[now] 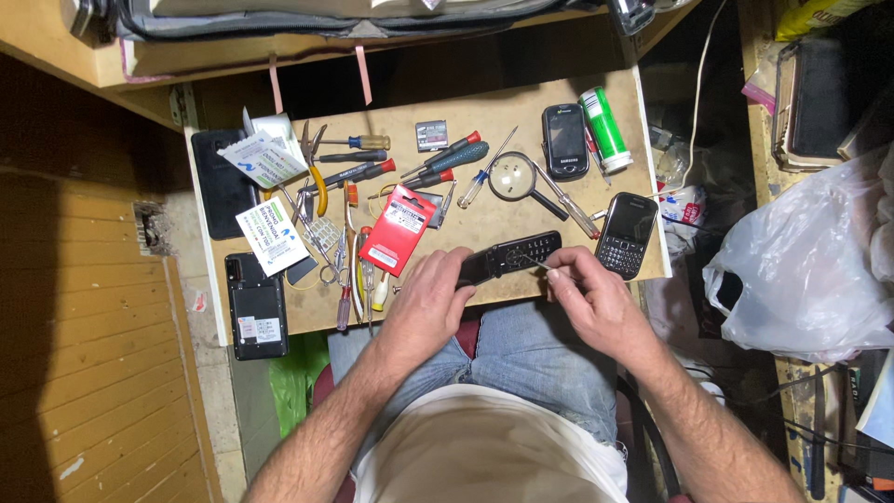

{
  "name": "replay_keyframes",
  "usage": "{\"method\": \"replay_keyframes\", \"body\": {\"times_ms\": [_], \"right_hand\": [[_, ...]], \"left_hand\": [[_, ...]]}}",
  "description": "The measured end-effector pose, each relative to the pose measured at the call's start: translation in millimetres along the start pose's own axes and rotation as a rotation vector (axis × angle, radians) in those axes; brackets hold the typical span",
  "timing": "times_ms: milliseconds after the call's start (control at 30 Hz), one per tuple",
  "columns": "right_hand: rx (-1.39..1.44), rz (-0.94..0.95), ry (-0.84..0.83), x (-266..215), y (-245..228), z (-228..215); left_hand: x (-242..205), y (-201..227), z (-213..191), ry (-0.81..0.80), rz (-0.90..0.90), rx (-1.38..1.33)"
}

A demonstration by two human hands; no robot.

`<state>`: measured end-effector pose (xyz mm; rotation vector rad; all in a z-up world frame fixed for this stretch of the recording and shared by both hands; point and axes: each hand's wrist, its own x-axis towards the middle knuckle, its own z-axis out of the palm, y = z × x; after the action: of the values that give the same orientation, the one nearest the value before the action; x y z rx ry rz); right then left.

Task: The person disassembles a black mobile phone using a small screwdriver and a magnifying glass. They remove the back cover, unscrew internal components, and inspect the interior. The person then reassembles the phone, securing the back cover and screws.

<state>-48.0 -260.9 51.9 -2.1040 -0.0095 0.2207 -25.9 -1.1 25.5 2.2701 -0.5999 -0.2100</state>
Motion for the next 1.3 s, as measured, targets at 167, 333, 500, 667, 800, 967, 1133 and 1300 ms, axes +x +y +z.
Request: {"method": "replay_keyframes", "body": {"times_ms": [167,333,500,667,800,967,1133,1300], "right_hand": [[0.122,0.017,0.133,-5,28,-3],[0.302,0.007,0.237,5,-8,-5],[0.374,-0.026,0.064,14,-54,12],[0.545,0.036,0.037,11,-23,47],[0.478,0.047,-0.001,16,-11,43],[0.413,0.051,-0.057,14,-5,34],[0.371,0.013,-0.094,16,-22,27],[0.083,-0.228,0.058,17,-11,27]], "left_hand": [[-3,4,-12,0.049,-0.149,-0.299],[-1,14,-3,0.155,-0.375,-0.666],[6,21,33,0.324,-0.425,-1.397],[6,24,52,0.277,-0.419,-1.358],[1,18,56,0.154,-0.381,-1.156],[-1,2,42,0.210,-0.342,-1.055],[8,-4,26,0.303,-0.283,-1.141],[13,26,7,0.406,-0.129,-1.043]]}}
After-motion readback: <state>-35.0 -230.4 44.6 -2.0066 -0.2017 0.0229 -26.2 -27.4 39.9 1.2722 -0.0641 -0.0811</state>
